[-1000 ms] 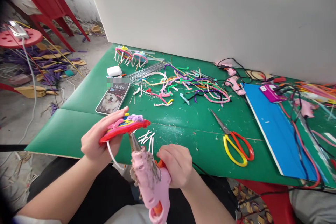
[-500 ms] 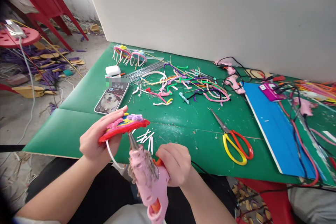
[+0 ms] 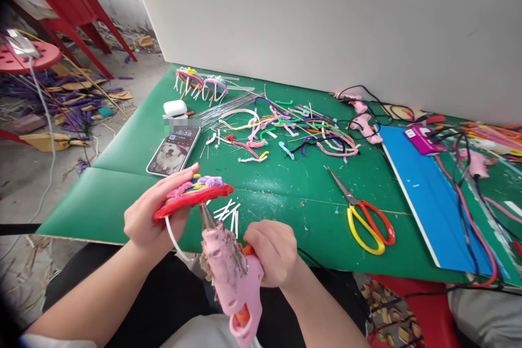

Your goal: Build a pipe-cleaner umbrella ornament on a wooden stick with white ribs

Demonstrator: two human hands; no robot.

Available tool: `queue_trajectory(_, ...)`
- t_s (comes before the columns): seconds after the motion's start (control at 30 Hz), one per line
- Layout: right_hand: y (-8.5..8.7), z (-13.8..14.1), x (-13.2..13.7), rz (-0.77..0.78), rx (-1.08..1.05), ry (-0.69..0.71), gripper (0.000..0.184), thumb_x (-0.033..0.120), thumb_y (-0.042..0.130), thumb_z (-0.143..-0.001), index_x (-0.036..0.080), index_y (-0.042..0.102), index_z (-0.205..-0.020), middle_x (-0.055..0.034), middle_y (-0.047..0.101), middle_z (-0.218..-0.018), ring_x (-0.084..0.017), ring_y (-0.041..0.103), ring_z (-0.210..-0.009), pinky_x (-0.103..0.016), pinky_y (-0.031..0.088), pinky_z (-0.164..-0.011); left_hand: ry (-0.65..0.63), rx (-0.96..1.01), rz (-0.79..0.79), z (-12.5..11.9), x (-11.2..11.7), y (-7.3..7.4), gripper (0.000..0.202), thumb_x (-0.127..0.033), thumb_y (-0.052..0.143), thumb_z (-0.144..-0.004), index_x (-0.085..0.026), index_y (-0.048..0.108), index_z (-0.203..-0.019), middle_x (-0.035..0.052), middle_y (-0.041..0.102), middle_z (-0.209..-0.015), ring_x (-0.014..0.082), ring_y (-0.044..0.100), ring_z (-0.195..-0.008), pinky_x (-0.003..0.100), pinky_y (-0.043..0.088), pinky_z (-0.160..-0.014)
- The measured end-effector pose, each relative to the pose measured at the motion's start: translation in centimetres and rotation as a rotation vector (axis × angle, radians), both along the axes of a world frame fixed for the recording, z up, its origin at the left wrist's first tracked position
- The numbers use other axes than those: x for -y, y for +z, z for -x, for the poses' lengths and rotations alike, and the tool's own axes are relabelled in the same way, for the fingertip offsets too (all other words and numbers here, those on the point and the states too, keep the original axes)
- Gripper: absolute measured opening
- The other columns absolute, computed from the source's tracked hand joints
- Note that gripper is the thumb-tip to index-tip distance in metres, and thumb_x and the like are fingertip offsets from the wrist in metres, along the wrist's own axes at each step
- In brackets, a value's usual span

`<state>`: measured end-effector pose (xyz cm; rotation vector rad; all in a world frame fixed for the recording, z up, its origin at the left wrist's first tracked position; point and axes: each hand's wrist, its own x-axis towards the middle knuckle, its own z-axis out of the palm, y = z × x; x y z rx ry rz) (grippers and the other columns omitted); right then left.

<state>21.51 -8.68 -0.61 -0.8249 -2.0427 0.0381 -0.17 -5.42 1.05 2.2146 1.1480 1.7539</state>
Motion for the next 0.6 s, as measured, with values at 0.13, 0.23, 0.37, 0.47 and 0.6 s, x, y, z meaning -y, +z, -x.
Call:
queue_trajectory(0.13, -0.3, -0.07, -0.07, -0.018, -0.034, 0.016, 0.028, 0.033, 0.035, -0.096, 0.019, 0.06, -0.094, -0.0042, 0.066, -0.064, -0.017, 0.064, -0.055, -0.029, 0.051, -0.048, 0.017, -0.006, 0.009, -0.05, 0.0, -0.11, 0.05, -0.006, 0.058, -0.081, -0.022, 0.057, -0.128, 0.007, 0.067, -0.125, 0.0202, 0.068, -0.107, 0.032, 0.06, -0.087)
queue_trajectory(0.23, 0.14, 0.09, -0.21, -0.007, -0.025, 0.03, 0.019, 0.024, 0.041, -0.094, 0.018, 0.059, -0.092, -0.0044, 0.066, -0.064, -0.017, 0.064, -0.056, -0.028, 0.051, -0.049, 0.008, -0.003, 0.01, -0.13, -0.01, -0.06, 0.05, -0.005, 0.06, -0.08, -0.021, 0.058, -0.127, 0.0075, 0.067, -0.123, 0.0206, 0.068, -0.107, 0.032, 0.06, -0.088)
queue_trajectory(0.37, 0.54, 0.32, -0.34, -0.041, -0.028, 0.012, 0.014, 0.017, 0.044, -0.09, 0.018, 0.057, -0.088, -0.0043, 0.065, -0.062, -0.017, 0.063, -0.053, -0.028, 0.05, -0.047, 0.019, -0.005, 0.032, -0.28, 0.01, 0.17, 0.048, -0.006, 0.062, -0.08, -0.021, 0.059, -0.125, 0.0069, 0.069, -0.12, 0.0193, 0.07, -0.102, 0.03, 0.06, -0.088)
queue_trajectory(0.47, 0.4, 0.26, -0.3, -0.042, 0.003, -0.025, 0.014, 0.019, 0.043, -0.091, 0.021, 0.056, -0.086, -0.0024, 0.064, -0.06, -0.017, 0.064, -0.053, -0.028, 0.051, -0.049, 0.043, -0.013, 0.044, -0.36, 0.05, 0.28, 0.045, -0.008, 0.061, -0.081, -0.022, 0.06, -0.124, 0.0054, 0.069, -0.12, 0.0187, 0.07, -0.101, 0.031, 0.06, -0.087)
queue_trajectory(0.6, 0.25, 0.09, -0.22, -0.044, 0.012, -0.035, 0.015, 0.022, 0.042, -0.092, 0.022, 0.055, -0.085, -0.0022, 0.062, -0.058, -0.017, 0.062, -0.051, -0.028, 0.049, -0.047, 0.042, -0.015, 0.059, -0.41, 0.11, 0.27, 0.044, -0.008, 0.06, -0.082, -0.022, 0.06, -0.123, 0.0055, 0.069, -0.12, 0.0186, 0.07, -0.101, 0.031, 0.06, -0.088)
